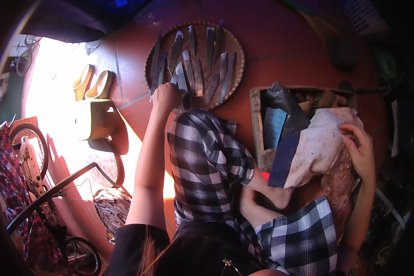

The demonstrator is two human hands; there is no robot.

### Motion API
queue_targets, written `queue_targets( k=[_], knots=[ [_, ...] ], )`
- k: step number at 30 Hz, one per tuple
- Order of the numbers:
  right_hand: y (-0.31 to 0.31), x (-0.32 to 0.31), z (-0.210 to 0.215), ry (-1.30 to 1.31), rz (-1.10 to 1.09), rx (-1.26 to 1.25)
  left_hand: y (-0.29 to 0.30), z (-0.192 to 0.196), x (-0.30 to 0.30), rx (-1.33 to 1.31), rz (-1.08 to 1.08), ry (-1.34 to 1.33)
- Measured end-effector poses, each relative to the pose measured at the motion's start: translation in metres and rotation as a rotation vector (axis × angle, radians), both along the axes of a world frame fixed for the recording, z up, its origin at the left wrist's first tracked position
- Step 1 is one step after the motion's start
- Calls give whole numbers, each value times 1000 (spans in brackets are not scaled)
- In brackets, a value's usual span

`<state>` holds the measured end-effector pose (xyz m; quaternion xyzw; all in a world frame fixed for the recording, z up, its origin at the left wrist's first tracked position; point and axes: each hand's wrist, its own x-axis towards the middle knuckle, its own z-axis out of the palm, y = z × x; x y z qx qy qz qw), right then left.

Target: The person carves a wooden statue using various chisels and knives, focusing on refining details of the figure's face and clothing. They switch tools multiple times and occasionally wipe the surface with a cloth.

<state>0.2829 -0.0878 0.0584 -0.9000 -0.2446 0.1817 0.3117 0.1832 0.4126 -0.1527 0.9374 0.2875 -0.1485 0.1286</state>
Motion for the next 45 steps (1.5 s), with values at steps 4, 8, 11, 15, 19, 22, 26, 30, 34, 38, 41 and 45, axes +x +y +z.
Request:
queue_targets(
  k=[4,8,11,15,19,22,26,30,34,38,41,45],
  knots=[
    [-5,-1,1,-2,-24,4,19,1,-23,-21,146,-132],
    [-6,0,0,9,-13,17,20,-14,-36,-31,139,-238],
    [-1,-2,2,-9,7,-40,14,-23,-36,-114,198,-286],
    [-4,-6,1,-50,37,-24,10,-9,-34,-304,374,-182],
    [-2,-3,-1,-70,66,18,20,-21,-38,140,65,-414],
    [1,-2,4,-115,57,39,-6,-13,-19,-50,55,-169],
    [-3,5,10,-215,1,81,14,-42,-28,-314,65,-130],
    [-23,1,31,-157,-190,180,14,-3,-32,-404,50,-311],
    [-11,4,48,11,-172,347,-46,113,6,-661,47,-594],
    [32,5,37,53,-139,565,-169,184,58,-1022,-307,-715],
    [53,11,30,23,-270,687,-247,189,93,-1128,-682,-749],
    [50,41,29,93,-523,783,-299,171,123,-1310,-792,-677]
  ],
)
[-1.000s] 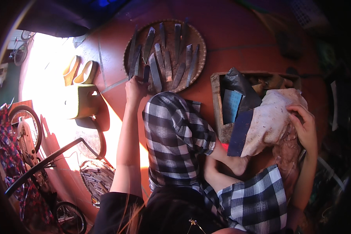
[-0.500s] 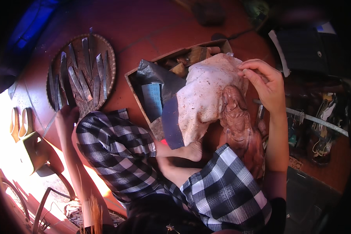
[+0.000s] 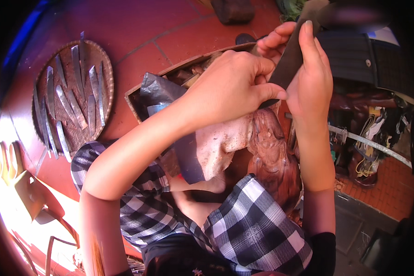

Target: The person carves a wooden statue using various chisels and knives, focusing on refining details of the figure's face and clothing. They switch tools multiple times and occasionally wipe the surface with a cloth.

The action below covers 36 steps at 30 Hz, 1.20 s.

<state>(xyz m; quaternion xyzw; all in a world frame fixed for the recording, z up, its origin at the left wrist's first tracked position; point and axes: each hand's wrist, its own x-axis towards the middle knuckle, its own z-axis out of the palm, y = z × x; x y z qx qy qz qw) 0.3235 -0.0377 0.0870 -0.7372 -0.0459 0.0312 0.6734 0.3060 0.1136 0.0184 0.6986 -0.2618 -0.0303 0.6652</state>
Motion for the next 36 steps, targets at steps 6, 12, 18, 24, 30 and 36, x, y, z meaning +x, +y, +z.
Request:
queue_targets(
  k=[6,12,18,24,30,36],
  knots=[
    [-13,9,-5,194,68,103,-27,-39,18,-240,-408,343],
    [-8,-8,-13,338,-193,-91,-29,-28,14,-7,-464,320],
    [-15,-1,-11,409,-138,62,-38,-46,14,-236,-443,423],
    [-9,7,-24,399,-210,-47,-37,-44,18,-280,-485,587],
    [-3,5,-26,405,-244,-92,-38,-43,9,-142,-332,307],
    [-15,8,-25,513,-181,56,-42,-47,10,-170,-375,300]
  ],
)
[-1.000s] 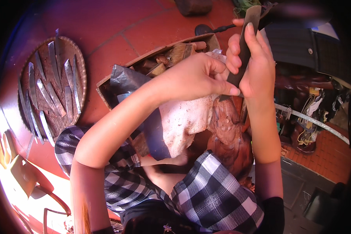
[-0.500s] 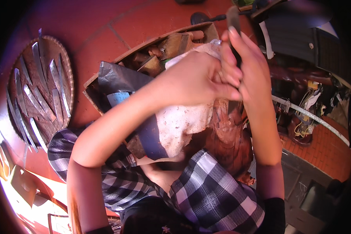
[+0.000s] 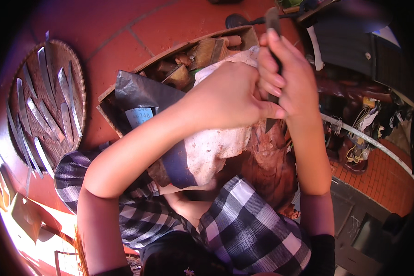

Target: The person carves a wooden statue using various chisels and knives, focusing on refining details of the figure's face and clothing. They switch tools multiple times and occasionally wipe the surface with a cloth.

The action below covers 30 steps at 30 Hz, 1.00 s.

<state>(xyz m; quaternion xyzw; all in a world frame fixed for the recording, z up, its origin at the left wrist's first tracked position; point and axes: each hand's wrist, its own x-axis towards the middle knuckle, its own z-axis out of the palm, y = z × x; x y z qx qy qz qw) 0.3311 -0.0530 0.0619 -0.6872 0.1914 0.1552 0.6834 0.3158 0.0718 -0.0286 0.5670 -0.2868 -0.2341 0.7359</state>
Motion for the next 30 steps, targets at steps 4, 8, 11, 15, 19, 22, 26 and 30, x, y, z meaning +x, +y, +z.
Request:
queue_targets(
  k=[4,8,11,15,19,22,26,30],
  knots=[
    [-5,7,-16,12,-21,52,-1,1,9,25,-138,462],
    [-25,7,-14,133,69,267,4,7,2,87,-14,47],
    [-30,16,-25,81,42,225,0,3,11,-14,-161,386],
    [-30,5,-13,89,50,283,2,6,6,82,-75,181],
    [-44,16,-33,151,-3,354,-6,-2,9,-1,-151,335],
    [-37,17,-32,-6,55,262,-6,0,9,-4,-137,358],
    [-35,16,-22,101,83,261,4,7,5,127,-48,125],
    [-18,15,-31,-38,33,127,-1,-5,8,30,-38,256]
  ],
)
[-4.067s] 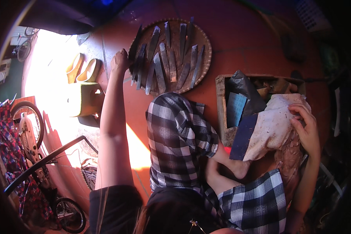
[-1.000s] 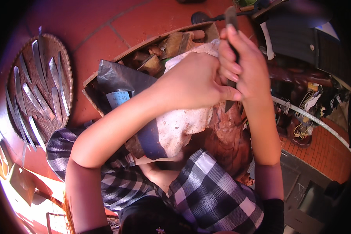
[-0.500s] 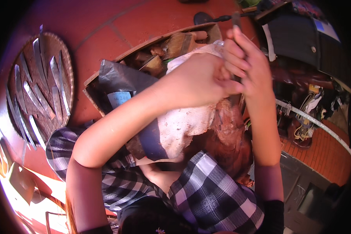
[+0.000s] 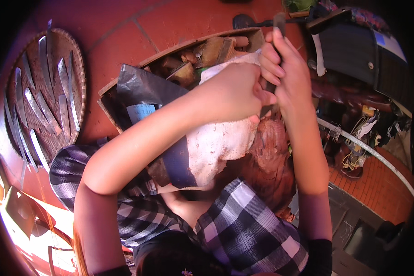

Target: The person carves a wooden statue using various chisels and knives, focusing on refining details of the figure's face and clothing. They switch tools multiple times and occasionally wipe the surface with a cloth.

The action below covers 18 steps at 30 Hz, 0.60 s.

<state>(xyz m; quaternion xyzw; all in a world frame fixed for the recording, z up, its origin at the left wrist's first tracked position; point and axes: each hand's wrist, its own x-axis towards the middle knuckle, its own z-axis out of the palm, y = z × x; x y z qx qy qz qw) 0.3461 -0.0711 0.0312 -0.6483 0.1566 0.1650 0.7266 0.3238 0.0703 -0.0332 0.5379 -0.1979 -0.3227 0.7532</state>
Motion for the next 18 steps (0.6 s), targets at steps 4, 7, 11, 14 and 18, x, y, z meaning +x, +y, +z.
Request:
queue_targets(
  k=[4,7,11,14,18],
  knots=[
    [4,-9,20,105,37,-97,8,10,-7,90,-23,-141],
    [18,-10,14,-34,-34,-231,4,0,-1,73,-82,72],
    [23,-12,24,-2,-2,-236,6,2,-10,-37,75,-232],
    [26,-14,18,-22,-34,-279,3,-4,0,-75,-137,88],
    [29,-23,29,-90,-29,-292,8,0,-12,-81,-10,-235]
  ],
)
